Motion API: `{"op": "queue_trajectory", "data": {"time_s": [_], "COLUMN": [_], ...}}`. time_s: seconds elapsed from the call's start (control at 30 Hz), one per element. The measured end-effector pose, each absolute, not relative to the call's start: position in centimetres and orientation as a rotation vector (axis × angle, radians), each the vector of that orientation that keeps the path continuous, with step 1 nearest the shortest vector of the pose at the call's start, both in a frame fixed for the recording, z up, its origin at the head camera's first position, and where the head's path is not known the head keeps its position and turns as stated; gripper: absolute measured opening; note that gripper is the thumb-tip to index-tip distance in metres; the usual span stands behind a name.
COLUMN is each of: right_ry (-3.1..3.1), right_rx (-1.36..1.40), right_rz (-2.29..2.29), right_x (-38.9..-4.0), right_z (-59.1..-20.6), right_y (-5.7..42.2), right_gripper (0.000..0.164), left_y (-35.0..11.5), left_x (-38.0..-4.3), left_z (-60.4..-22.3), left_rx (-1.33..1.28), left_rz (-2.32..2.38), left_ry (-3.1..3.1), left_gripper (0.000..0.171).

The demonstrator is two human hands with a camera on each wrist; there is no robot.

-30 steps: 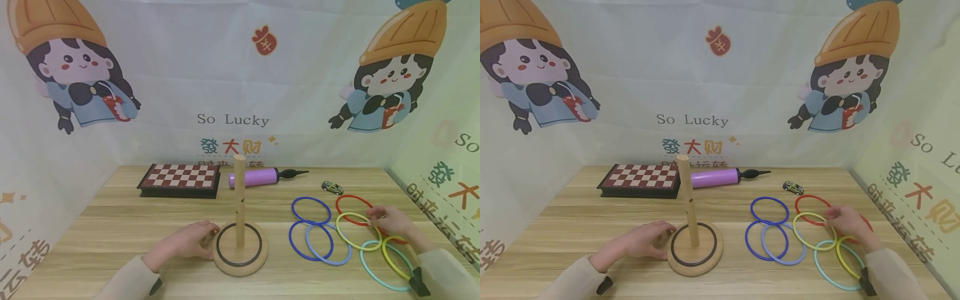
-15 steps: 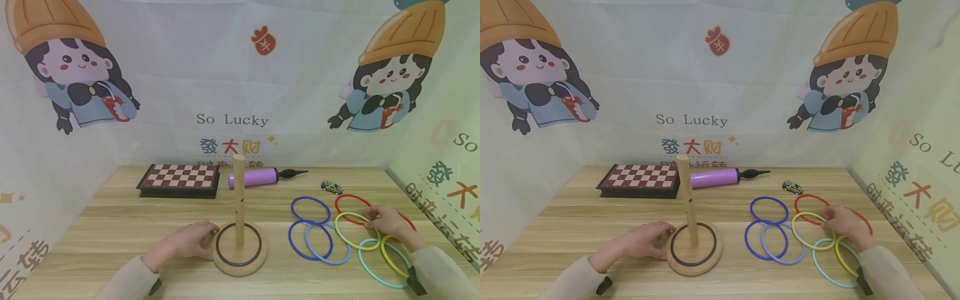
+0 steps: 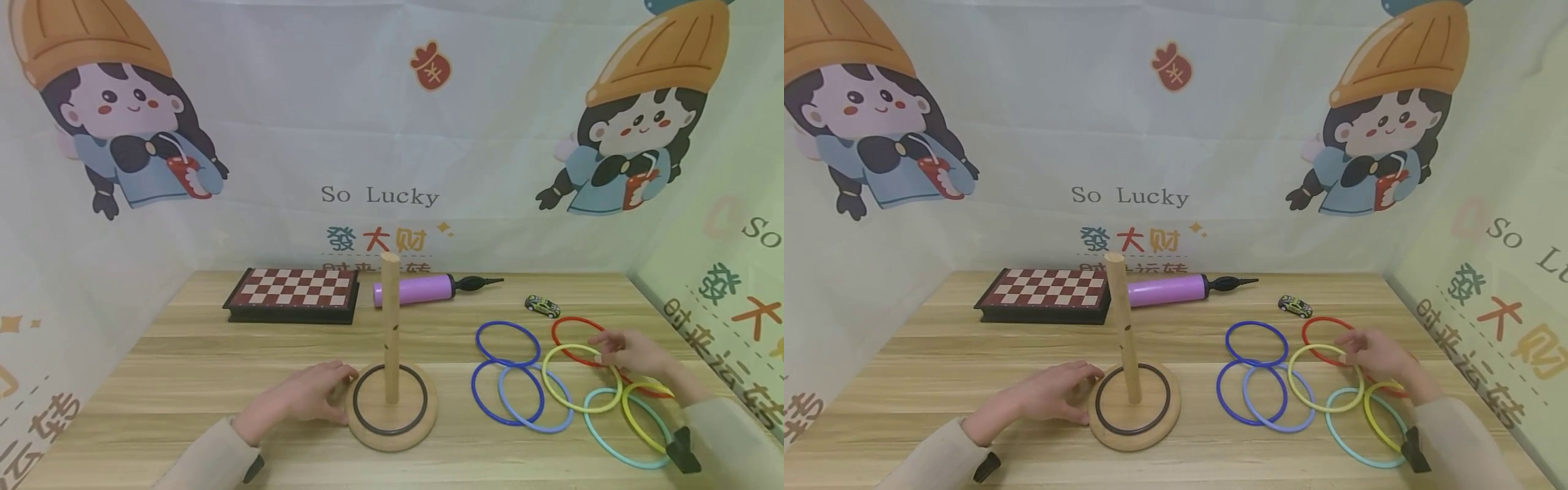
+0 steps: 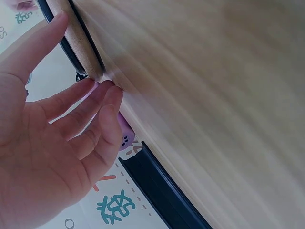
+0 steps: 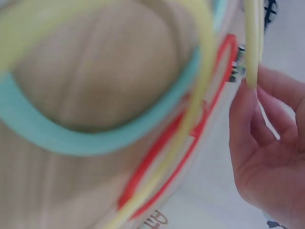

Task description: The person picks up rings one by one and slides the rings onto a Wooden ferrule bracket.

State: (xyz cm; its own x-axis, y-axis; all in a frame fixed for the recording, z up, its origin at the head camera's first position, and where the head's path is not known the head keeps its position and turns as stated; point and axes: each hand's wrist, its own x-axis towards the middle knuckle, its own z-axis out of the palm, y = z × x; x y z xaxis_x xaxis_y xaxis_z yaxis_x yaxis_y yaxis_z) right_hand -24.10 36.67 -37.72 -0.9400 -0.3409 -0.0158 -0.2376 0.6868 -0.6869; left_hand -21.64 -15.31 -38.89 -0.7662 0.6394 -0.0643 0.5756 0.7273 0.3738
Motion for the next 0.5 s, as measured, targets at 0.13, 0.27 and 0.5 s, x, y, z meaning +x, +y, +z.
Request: {"op": "queue_trajectory", "data": {"time_s": [0.13, 0.27, 0.5], "right_ry": [2.607, 2.523, 2.495], "right_rx": [-0.452, -0.438, -0.51], "right_rz": [-1.171, -1.207, -1.194], "right_x": [-24.0, -23.8, -23.7], "right_z": [-36.7, -35.6, -34.3], "right_y": [36.8, 36.7, 36.0], "right_gripper": [0.036, 0.042, 0.042], "left_y": [-15.3, -15.3, -15.3], "left_x": [-21.6, -21.6, -21.5], "left_z": [-38.9, -38.9, -38.9], "left_rx": [0.971, 0.968, 0.972], "left_rz": [0.503, 0.506, 0.496], "left_ry": [2.74, 2.74, 2.748], "left_gripper": [0.06, 0.06, 0.061]}}
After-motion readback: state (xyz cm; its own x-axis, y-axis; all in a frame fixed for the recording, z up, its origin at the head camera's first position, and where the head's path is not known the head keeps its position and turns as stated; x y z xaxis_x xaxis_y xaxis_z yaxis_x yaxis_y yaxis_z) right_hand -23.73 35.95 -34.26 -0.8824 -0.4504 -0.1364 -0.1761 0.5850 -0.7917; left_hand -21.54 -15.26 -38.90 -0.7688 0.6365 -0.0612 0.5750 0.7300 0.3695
